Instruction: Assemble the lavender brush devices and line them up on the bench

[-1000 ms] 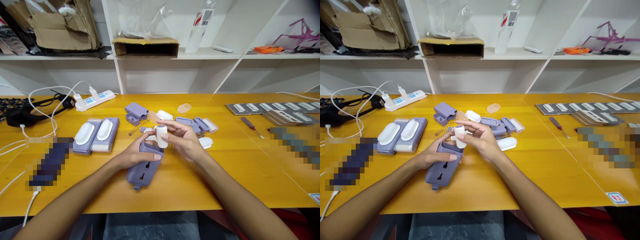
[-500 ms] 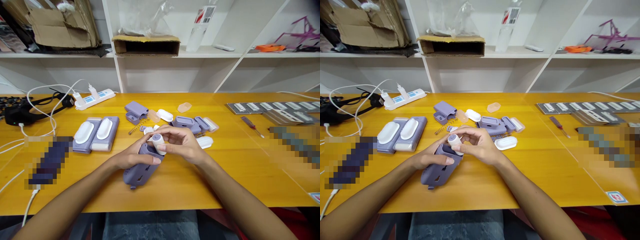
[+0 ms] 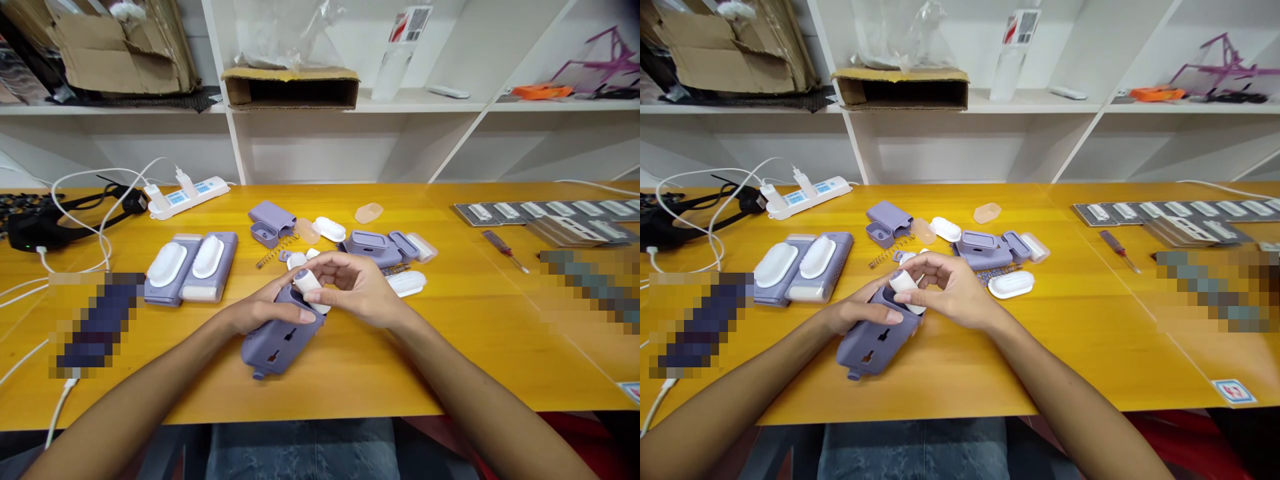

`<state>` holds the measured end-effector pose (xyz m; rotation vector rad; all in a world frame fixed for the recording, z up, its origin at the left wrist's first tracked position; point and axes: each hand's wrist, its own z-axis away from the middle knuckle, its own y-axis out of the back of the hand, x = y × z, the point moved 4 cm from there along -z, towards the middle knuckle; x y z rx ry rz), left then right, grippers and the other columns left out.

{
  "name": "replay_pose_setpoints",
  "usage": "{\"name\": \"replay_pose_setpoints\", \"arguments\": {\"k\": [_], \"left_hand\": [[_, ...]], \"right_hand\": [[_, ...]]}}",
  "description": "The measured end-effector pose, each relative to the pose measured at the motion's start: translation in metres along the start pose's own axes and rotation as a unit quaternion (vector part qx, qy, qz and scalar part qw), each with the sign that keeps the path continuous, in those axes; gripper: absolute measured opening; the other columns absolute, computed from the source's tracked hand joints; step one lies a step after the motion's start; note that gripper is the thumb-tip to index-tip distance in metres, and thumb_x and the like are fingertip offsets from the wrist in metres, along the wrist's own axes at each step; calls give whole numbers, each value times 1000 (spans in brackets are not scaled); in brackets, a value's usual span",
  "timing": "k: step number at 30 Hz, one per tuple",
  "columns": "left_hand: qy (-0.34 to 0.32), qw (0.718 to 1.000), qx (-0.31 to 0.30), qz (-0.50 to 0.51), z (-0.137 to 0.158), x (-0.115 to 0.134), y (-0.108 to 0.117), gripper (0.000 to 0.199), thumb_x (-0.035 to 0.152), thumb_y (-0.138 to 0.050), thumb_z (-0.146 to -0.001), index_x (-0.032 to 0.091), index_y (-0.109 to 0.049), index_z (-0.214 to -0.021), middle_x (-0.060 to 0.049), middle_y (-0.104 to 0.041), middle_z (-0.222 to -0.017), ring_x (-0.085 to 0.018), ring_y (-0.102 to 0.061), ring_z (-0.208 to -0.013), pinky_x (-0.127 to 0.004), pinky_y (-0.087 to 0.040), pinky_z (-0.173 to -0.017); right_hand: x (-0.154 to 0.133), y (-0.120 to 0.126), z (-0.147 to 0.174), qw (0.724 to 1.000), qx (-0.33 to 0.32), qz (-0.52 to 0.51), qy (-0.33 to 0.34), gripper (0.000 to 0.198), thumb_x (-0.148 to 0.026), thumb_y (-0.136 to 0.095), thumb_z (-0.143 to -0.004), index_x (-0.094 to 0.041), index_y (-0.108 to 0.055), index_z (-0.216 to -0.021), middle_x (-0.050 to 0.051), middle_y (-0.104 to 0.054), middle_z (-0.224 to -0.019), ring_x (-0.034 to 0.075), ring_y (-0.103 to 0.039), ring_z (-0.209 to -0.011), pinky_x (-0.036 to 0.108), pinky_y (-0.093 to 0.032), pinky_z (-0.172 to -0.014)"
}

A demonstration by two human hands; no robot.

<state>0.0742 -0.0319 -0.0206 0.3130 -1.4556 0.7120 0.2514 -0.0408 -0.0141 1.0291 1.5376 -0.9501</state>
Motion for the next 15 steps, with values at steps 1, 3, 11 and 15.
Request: {"name": "replay_pose_setpoints", "arguments": {"k": [1,3,11,15], "left_hand": [[6,1000,0,5,0,-1,0,76,36,-88,-77,19,-57,-145,-6,-75,-96,-25,-71,-88,-37,-52,-84],[14,1000,2,13,0,-2,0,77,36,-88,-76,18,-56,-144,-6,-76,-95,-24,-71,-84,-36,-52,-82],[29,999,-10,25,0,-4,3,58,36,-89,-77,19,-59,-124,-5,-77,-94,-23,-73,-81,-33,-52,-74],[41,998,-14,38,-1,-9,4,61,38,-90,-76,19,-59,-124,-6,-76,-95,-23,-73,-80,-31,-53,-72]], "right_hand": [[0,0,0,1000,1,0,-3,44,-28,-101,-73,-22,-79,-110,3,-81,-100,15,-72,-82,31,-60,-74],[-1,-1,0,1000,1,-2,-3,44,-29,-102,-73,-21,-79,-109,3,-80,-96,15,-71,-79,30,-60,-72],[-5,-3,1,1000,-11,3,11,40,-28,-100,-76,-23,-82,-111,3,-79,-97,14,-68,-77,28,-56,-68],[-7,-4,2,999,-24,16,14,38,-31,-97,-80,-23,-83,-114,2,-78,-95,14,-65,-76,29,-54,-69]]}}
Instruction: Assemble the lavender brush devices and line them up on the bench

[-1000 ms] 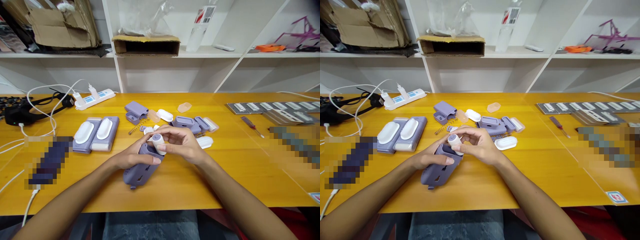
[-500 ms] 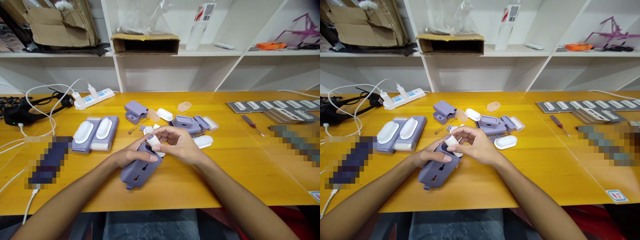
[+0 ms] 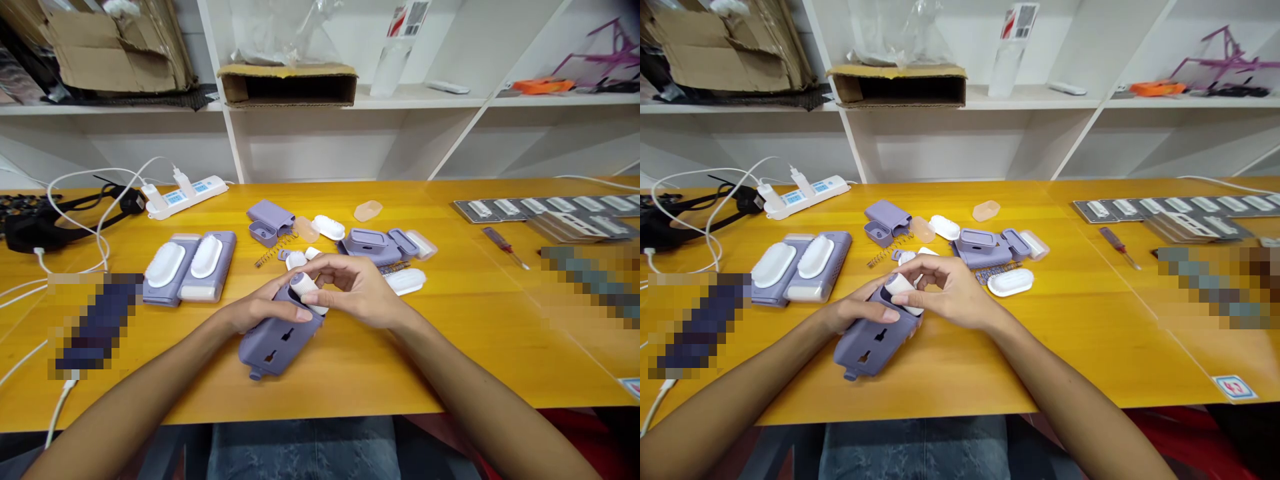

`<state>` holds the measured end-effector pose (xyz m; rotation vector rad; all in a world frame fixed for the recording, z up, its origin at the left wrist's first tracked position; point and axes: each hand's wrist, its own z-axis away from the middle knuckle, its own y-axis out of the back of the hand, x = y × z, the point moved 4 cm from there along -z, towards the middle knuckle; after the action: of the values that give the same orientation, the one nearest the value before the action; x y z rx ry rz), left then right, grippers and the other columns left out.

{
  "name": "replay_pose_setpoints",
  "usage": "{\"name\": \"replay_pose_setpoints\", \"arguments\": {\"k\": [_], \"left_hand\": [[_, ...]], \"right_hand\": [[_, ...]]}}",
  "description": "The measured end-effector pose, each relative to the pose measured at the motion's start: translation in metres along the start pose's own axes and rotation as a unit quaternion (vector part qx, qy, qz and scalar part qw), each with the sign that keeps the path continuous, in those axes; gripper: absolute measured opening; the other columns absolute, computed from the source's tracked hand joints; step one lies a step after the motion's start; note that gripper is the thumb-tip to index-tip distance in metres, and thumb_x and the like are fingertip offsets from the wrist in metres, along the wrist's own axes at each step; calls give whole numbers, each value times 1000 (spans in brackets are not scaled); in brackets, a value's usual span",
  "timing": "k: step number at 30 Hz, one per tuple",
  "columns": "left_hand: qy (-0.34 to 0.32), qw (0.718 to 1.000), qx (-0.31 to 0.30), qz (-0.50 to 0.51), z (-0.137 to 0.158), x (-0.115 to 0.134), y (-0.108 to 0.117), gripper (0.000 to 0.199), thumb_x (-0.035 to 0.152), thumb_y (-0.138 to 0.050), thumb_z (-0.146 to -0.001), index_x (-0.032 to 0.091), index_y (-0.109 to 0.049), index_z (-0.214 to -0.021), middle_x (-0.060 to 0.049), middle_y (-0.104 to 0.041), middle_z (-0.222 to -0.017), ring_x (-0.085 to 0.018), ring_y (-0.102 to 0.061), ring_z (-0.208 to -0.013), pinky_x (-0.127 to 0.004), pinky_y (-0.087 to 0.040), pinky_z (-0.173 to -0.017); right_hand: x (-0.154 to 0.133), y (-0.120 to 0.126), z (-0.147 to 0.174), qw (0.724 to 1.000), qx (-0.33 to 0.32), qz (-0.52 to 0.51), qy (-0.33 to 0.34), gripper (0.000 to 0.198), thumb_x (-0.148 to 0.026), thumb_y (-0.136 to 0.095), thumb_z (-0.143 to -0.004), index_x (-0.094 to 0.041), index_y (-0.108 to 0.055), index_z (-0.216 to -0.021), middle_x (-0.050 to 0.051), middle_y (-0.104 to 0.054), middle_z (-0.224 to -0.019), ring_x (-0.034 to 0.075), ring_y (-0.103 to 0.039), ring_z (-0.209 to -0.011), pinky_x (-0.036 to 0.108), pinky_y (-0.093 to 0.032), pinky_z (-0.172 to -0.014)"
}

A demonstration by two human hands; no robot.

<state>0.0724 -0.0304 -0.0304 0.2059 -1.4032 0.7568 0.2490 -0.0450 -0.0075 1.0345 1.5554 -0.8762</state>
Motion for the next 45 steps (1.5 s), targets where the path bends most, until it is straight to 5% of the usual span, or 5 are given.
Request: {"name": "replay_pose_setpoints", "arguments": {"k": [9,17,24,31,45], "left_hand": [[-19,999,-9,-42,-3,5,-4,60,38,-88,-76,17,-63,-126,-5,-72,-96,-22,-68,-84,-32,-49,-77],[-52,989,15,-138,-2,12,-2,62,37,-87,-77,21,-65,-133,-6,-63,-119,-29,-58,-114,-39,-46,-99],[-67,979,25,-193,0,14,-9,91,37,-88,-78,23,-46,-157,-13,-53,-153,-35,-54,-136,-46,-46,-113],[-91,963,34,-251,1,17,-11,95,37,-85,-81,21,-36,-160,-16,-40,-168,-40,-43,-153,-54,-37,-126],[-56,973,42,-221,1,17,-13,91,37,-84,-79,22,-37,-156,-16,-41,-165,-35,-53,-140,-47,-47,-111]], "right_hand": [[-8,-1,2,993,-50,96,50,28,-32,-85,-94,-23,-82,-120,8,-80,-118,20,-69,-97,36,-54,-86],[-23,-4,3,985,-95,114,89,22,-29,-77,-101,-28,-84,-121,7,-77,-113,22,-68,-104,39,-55,-92],[-21,-1,4,981,-95,147,82,24,-32,-76,-102,-28,-85,-124,7,-76,-110,20,-66,-95,36,-54,-83],[-20,3,3,979,-100,150,94,26,-28,-80,-99,-30,-85,-124,6,-75,-110,19,-65,-93,36,-54,-84],[-26,3,5,970,-116,175,123,30,-28,-76,-102,-31,-83,-130,6,-73,-104,23,-67,-98,43,-56,-92]]}}
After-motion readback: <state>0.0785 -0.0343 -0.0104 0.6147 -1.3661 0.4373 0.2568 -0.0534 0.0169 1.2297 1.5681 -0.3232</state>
